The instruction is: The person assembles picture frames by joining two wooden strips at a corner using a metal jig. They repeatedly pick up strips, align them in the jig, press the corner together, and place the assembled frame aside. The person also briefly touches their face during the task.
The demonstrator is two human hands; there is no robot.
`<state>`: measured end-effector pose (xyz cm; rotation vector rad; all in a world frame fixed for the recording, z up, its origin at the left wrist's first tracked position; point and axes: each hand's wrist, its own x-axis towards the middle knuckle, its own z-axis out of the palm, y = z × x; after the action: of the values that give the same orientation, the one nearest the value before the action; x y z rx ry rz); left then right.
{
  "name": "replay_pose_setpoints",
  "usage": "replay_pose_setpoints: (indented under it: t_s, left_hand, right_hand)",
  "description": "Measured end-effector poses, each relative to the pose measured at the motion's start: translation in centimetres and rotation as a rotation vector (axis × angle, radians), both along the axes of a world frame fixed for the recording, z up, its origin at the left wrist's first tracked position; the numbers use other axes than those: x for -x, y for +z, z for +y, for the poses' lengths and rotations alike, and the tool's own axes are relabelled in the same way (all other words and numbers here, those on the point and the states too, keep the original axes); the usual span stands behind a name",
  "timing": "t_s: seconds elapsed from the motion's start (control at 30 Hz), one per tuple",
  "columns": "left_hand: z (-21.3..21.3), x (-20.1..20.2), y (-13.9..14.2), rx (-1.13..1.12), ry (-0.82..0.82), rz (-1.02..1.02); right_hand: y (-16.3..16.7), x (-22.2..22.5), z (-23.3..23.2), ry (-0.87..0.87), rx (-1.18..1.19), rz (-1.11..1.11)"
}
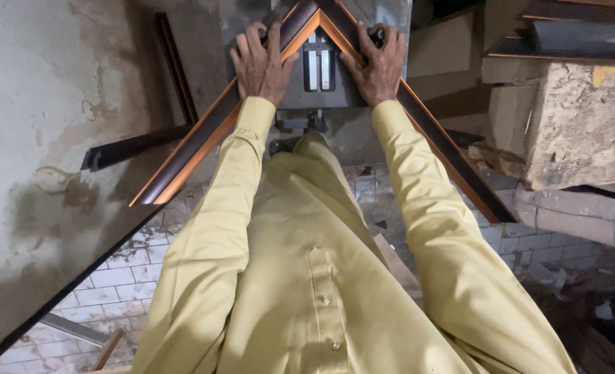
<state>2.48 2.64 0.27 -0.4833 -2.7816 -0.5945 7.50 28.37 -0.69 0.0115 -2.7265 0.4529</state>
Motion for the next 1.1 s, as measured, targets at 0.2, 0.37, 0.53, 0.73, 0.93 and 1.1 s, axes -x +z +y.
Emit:
replay_pose_setpoints:
  t_s: [0.2,0.37,0.53,0.73,0.93,1.1]
  left_hand:
    - [0.0,-0.3,-0.1,0.026,0.005,-0.008]
    - [0.2,-0.5,0.7,0.015,0.017,-0.006]
    - [-0.1,-0.8,1.5,-0.009,0.008,-0.067]
    - [-0.1,-1.1,2.1,-0.040,-0.007,-0.038]
    - [-0.2,-1.4,2.7,-0.054,-0.007,-0.037]
    - [-0.2,-1.4,2.1,-0.077,0.015,-0.048]
  right_hand:
    - [-0.3,-0.3,-0.1,-0.003,-0.050,0.013]
    - [1.6,-1.0,-0.8,0.021,-0.028,-0.003]
    - [2.7,-1.0,-1.3,0.034,-0.008,-0.002]
    - [2.9,-1.1,-1.5,0.013,0.018,-0.055]
    - [2.7,-1.4,-1.7,0.004,-0.006,-0.062]
    - [2.0,-1.2,-1.5,-0.027,-0.025,-0.090]
